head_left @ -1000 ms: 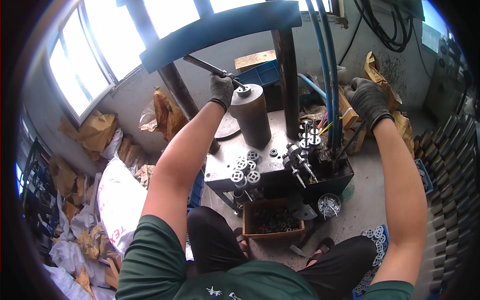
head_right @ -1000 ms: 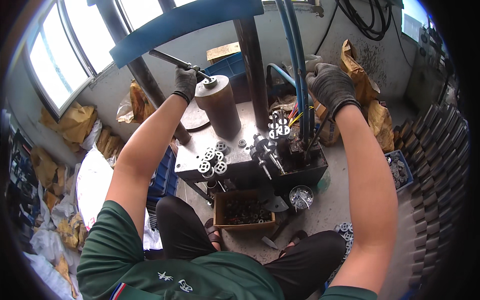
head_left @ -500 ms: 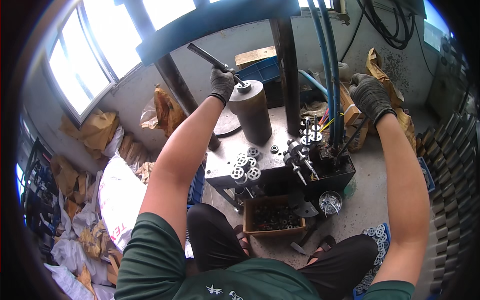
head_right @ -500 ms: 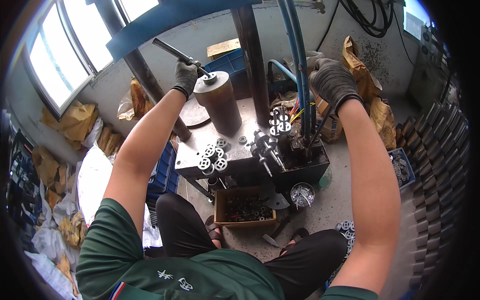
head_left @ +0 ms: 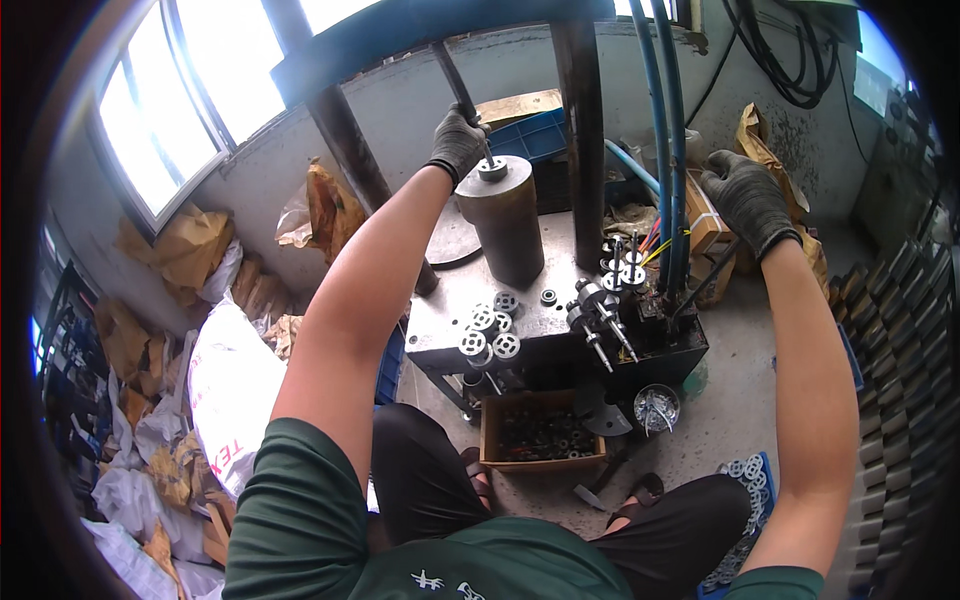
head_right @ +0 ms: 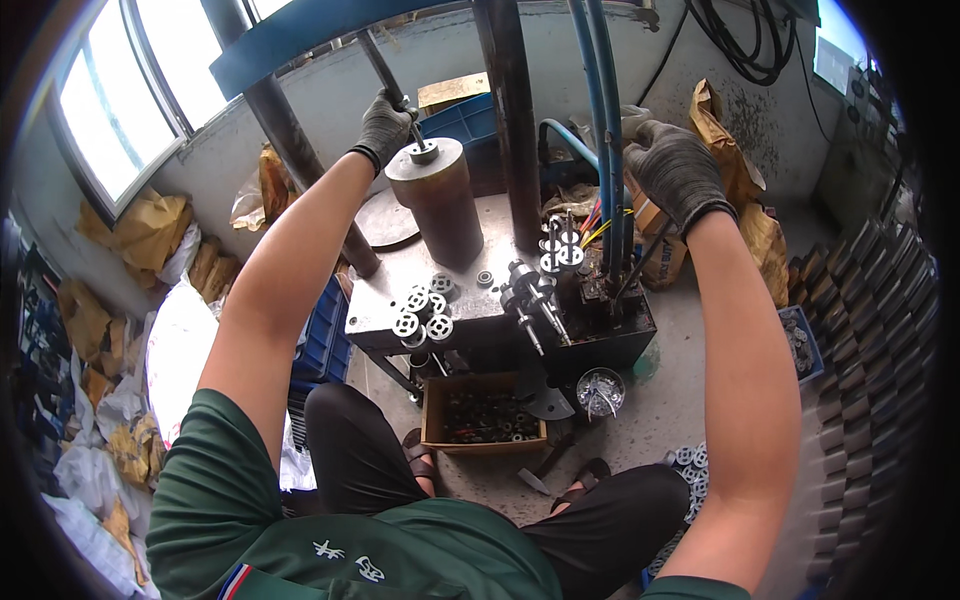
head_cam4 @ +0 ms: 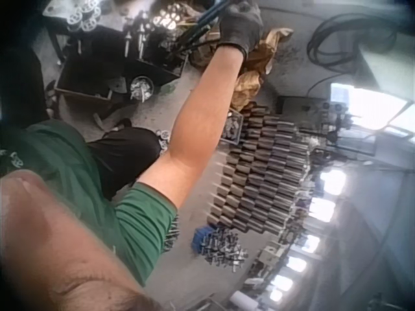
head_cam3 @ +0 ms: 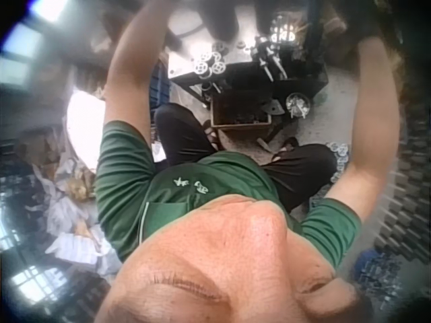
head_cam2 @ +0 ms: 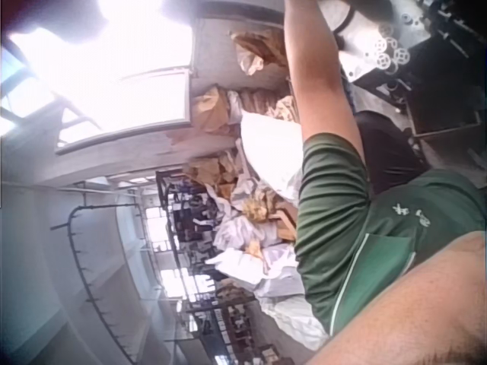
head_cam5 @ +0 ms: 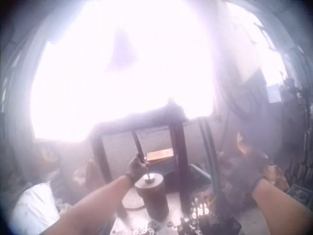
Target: The person is assembling metal components (discs and rods) using a manual press machine in a factory setting.
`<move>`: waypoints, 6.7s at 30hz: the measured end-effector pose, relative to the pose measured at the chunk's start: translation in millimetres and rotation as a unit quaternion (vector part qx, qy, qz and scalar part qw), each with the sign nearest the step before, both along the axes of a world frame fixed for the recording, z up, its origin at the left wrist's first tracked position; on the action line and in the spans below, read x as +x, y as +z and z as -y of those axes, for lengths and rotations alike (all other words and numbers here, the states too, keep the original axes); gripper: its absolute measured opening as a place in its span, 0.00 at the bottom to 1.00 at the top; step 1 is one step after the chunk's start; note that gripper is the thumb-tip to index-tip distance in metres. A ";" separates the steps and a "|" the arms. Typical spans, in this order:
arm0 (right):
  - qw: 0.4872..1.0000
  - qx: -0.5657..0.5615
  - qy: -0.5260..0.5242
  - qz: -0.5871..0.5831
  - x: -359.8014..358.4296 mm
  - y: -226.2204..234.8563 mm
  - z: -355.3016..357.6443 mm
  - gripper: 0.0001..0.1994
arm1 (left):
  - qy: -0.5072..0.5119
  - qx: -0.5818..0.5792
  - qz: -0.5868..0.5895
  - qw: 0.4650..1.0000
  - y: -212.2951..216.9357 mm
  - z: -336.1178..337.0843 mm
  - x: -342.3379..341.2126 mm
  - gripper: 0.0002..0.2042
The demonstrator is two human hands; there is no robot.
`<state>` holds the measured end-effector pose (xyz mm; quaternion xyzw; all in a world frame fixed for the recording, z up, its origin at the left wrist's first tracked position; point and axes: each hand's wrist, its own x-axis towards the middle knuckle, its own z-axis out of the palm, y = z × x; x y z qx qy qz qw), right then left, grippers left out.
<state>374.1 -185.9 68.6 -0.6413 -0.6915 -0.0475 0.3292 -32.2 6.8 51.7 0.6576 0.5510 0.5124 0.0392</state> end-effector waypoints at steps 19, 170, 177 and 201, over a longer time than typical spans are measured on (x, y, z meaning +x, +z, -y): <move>0.982 -0.013 0.118 0.148 -3.6 -58.4 154.8 0.21 | -0.075 -0.044 -0.017 0.996 0.3 0.4 9.1 0.16; 0.938 -0.308 0.112 0.113 4.3 -110.4 218.7 0.11 | -0.196 -0.074 0.214 0.954 -53.2 -8.0 -5.0 0.14; 0.950 -0.282 0.106 0.084 1.2 -109.8 220.5 0.11 | -0.196 -0.075 0.227 0.951 -53.9 -7.1 -2.5 0.14; 0.978 0.178 0.084 0.070 2.2 -22.5 50.4 0.08 | -0.244 -0.055 0.274 0.929 -51.4 9.5 3.0 0.12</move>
